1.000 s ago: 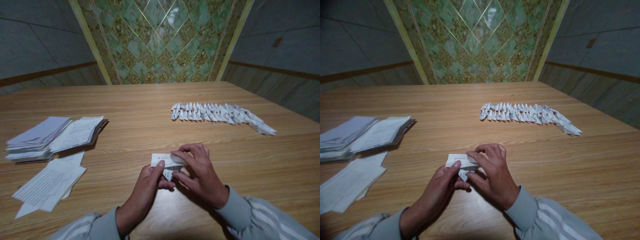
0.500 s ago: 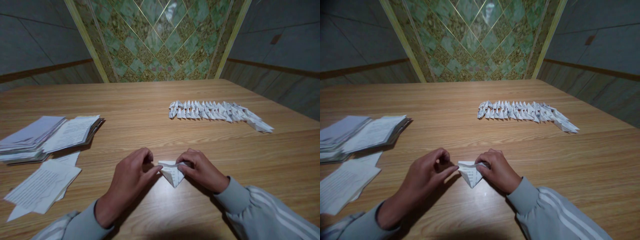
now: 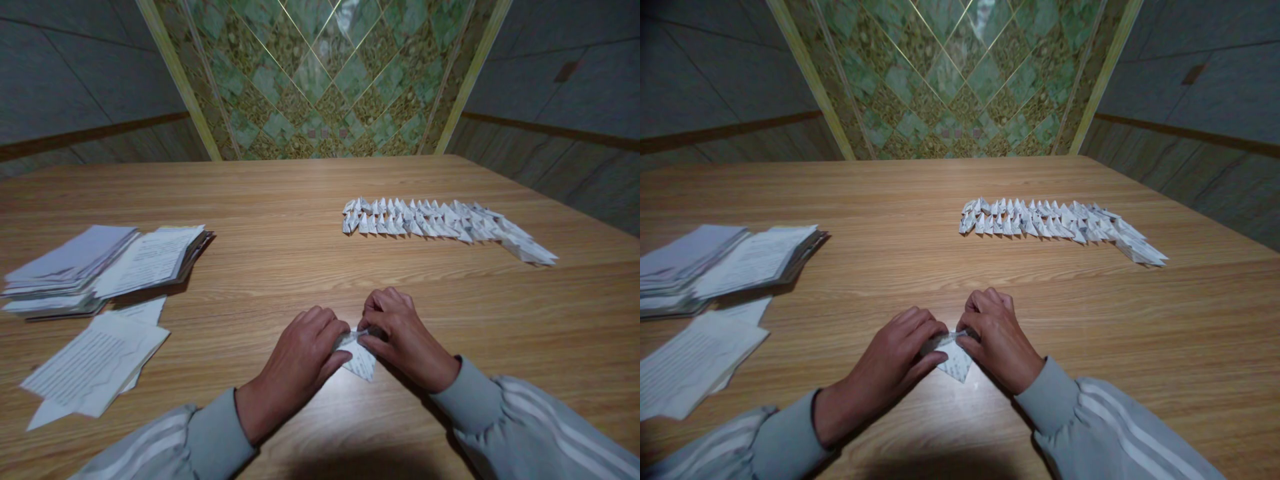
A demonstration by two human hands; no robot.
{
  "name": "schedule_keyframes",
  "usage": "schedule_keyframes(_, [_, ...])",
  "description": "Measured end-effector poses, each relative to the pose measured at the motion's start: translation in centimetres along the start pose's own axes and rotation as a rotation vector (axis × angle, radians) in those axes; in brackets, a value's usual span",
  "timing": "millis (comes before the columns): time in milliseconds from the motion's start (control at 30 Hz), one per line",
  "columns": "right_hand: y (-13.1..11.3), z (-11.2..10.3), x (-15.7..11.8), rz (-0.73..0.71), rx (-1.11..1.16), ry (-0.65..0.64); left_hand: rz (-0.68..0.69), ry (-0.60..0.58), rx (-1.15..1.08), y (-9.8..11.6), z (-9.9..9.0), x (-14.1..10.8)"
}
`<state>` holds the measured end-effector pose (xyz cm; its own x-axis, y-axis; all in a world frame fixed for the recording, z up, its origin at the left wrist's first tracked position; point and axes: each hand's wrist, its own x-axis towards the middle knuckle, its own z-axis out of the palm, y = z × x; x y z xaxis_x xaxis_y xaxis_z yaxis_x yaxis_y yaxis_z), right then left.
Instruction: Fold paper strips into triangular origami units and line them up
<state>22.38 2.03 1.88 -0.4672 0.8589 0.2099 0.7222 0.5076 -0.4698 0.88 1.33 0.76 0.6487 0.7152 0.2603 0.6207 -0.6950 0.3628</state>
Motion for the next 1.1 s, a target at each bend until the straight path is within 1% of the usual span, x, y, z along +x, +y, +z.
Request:
schedule_keyframes(133, [0.2,-0.5,0.0,-0.048,-0.023,-0.067,0.014,0.011,0.042,0.0,0.6,0.0])
schedule_keyframes(233, [1.2,-0.8,0.1,-0.098,-0.007,-0.122,0.038,0.002,0.05,-0.2,0.8,0.0])
schedule_keyframes(333, [2.2,-1.0,0.1,-0.168,0.013,-0.131,0.074,0.01,0.05,-0.3,1.0,-0.1])
schedule_keyframes(400, [2.5,-1.0,0.0,-0.232,0.022,-0.104,0.103,0.036,0.073,-0.4,1.1,-0.2])
schedule_keyframes(467, [2.6,-0.9,-0.2,-0.307,0.004,-0.043,0.14,0.059,0.102,-0.3,1.2,-0.3])
schedule_keyframes(567, [2.3,-0.9,-0.6,-0.409,-0.085,0.056,0.159,0.072,0.148,-0.1,1.2,-0.6])
schedule_keyframes(633, [2.1,-0.9,-0.9,-0.442,-0.163,0.097,0.168,0.069,0.188,0.0,1.1,-0.8])
schedule_keyframes(833, [0.9,-0.9,-1.6,-0.461,-0.31,0.13,0.234,0.056,0.297,0.3,1.0,-1.2])
schedule_keyframes(967, [-0.1,-0.4,-2.6,-0.404,-0.372,0.125,0.239,0.015,0.336,0.7,0.8,-1.2])
schedule_keyframes(1100, [-0.7,0.3,-3.9,-0.346,-0.354,0.101,0.253,0.009,0.342,1.0,0.6,-1.3])
